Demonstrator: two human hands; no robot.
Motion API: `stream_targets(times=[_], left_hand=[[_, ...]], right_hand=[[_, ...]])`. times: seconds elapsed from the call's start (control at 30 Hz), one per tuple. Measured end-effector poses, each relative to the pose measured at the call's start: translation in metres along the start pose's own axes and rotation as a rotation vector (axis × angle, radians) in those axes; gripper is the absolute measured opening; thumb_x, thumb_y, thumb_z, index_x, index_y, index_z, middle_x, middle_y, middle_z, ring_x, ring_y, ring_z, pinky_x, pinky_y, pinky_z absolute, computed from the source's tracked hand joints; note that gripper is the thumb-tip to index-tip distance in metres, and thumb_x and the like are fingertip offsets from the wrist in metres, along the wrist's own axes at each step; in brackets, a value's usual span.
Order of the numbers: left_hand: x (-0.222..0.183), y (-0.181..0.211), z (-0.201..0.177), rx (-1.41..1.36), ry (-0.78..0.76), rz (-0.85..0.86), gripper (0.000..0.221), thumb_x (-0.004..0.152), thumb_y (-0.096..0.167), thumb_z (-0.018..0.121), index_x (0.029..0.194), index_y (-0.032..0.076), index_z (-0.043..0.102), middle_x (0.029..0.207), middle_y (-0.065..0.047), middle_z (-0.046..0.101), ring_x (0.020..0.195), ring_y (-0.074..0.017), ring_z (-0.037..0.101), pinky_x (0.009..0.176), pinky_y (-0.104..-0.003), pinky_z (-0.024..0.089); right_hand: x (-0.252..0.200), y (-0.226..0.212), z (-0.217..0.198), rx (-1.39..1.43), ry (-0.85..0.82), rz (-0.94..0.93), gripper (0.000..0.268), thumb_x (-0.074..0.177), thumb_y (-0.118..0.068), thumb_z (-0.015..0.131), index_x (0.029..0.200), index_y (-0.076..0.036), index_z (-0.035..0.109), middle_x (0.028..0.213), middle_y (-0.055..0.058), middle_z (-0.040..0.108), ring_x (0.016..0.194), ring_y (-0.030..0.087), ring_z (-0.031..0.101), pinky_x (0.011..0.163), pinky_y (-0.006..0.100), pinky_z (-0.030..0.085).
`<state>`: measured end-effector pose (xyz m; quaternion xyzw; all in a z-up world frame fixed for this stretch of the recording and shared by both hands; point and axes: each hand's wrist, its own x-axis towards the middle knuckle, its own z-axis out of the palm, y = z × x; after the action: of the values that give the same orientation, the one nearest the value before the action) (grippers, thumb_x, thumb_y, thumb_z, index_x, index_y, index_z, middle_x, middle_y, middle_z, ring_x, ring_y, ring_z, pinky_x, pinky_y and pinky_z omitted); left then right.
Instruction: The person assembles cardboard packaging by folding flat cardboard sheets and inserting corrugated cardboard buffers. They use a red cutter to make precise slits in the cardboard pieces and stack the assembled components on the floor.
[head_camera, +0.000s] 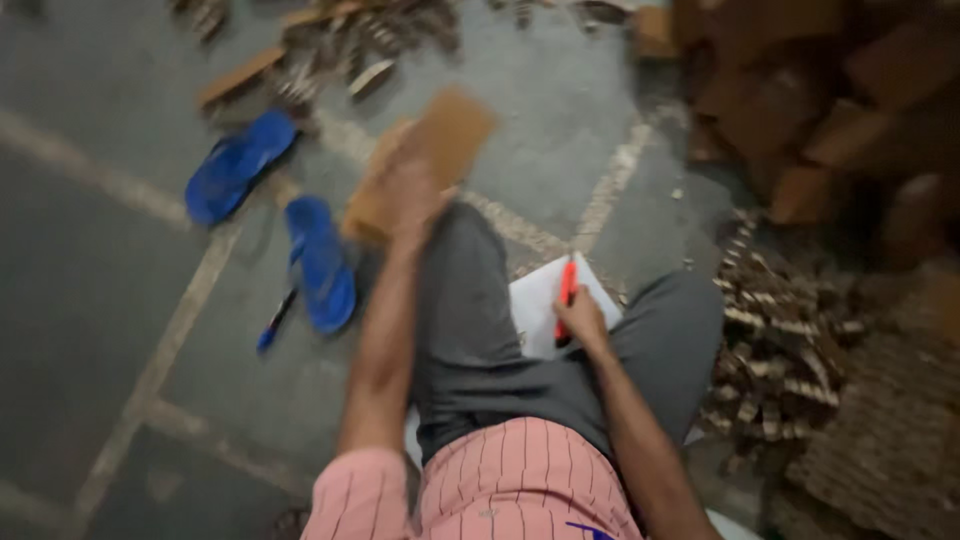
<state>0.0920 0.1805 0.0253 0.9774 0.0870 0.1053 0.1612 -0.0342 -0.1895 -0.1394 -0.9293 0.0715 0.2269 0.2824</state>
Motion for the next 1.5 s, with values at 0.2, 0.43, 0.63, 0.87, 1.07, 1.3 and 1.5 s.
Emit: stream_targets(times=[0.2,0.43,0.63,0.87,1.07,1.3,1.5], left_hand=[[0.032,0.113,-0.002,-0.284,-0.122,0.165,0.123,0.062,0.05,0.091,0.156,0.006,0.025,0.156,-0.019,0.038,0.141,-0.0393,0.037,0.113,-0.058,0.034],[0.004,0.121,0.091,-0.082,-0.491,0.29,0.114,0.069,0.049,0.084,0.159,0.013,0.025,0.164,-0.011,0.031,0.149,-0.0357,0.03,0.113,-0.069,0.026],[-0.021,0.09,0.179,0.168,-0.698,0.211,0.095,0.079,0.036,0.077,0.157,0.024,0.025,0.166,-0.009,0.019,0.151,-0.038,0.019,0.109,-0.078,0.02],[-0.028,0.081,0.237,0.072,-0.46,0.188,0.069,0.093,0.027,0.063,0.157,0.027,0.037,0.167,-0.01,0.027,0.151,-0.04,0.026,0.105,-0.07,0.036],[-0.02,0.084,0.23,0.033,-0.428,0.165,0.071,0.092,0.032,0.067,0.156,0.027,0.037,0.167,-0.01,0.026,0.149,-0.0414,0.028,0.108,-0.069,0.038],[-0.016,0.088,0.22,0.049,-0.545,0.13,0.075,0.092,0.035,0.066,0.158,0.028,0.034,0.168,-0.009,0.023,0.151,-0.0395,0.025,0.103,-0.07,0.04],[-0.014,0.09,0.219,0.077,-0.622,0.123,0.076,0.09,0.037,0.061,0.159,0.027,0.031,0.168,-0.009,0.021,0.15,-0.0389,0.023,0.102,-0.071,0.039]], right_hand=[[-0.011,-0.016,-0.032,0.645,0.177,0.077,0.036,0.09,-0.02,0.067,0.115,-0.001,0.048,0.087,0.017,0.065,0.067,0.029,0.068,0.06,0.044,0.056],[-0.02,-0.028,-0.053,0.923,0.245,0.095,0.026,0.098,-0.013,0.062,0.116,-0.004,0.045,0.077,0.009,0.06,0.052,0.017,0.063,0.047,0.034,0.056],[-0.023,-0.059,-0.049,0.568,0.196,0.051,0.039,0.098,-0.013,0.051,0.136,-0.007,0.045,0.078,0.008,0.058,0.05,0.017,0.064,0.042,0.035,0.053],[0.015,-0.095,-0.047,0.001,0.248,-0.333,0.072,0.099,-0.012,0.052,0.164,-0.018,0.022,0.101,0.033,0.067,0.078,0.053,0.064,0.066,0.061,0.049],[0.059,-0.124,-0.054,-0.163,0.134,-0.217,0.072,0.103,-0.017,0.052,0.166,-0.026,0.018,0.094,0.032,0.069,0.081,0.054,0.064,0.073,0.064,0.048],[0.082,-0.124,-0.048,-0.099,0.115,-0.216,0.068,0.1,-0.017,0.053,0.163,-0.022,0.027,0.086,0.033,0.066,0.079,0.053,0.063,0.072,0.062,0.048],[0.08,-0.123,-0.045,-0.095,0.156,-0.324,0.069,0.101,-0.013,0.054,0.163,-0.018,0.024,0.088,0.033,0.067,0.08,0.053,0.064,0.073,0.062,0.048]])
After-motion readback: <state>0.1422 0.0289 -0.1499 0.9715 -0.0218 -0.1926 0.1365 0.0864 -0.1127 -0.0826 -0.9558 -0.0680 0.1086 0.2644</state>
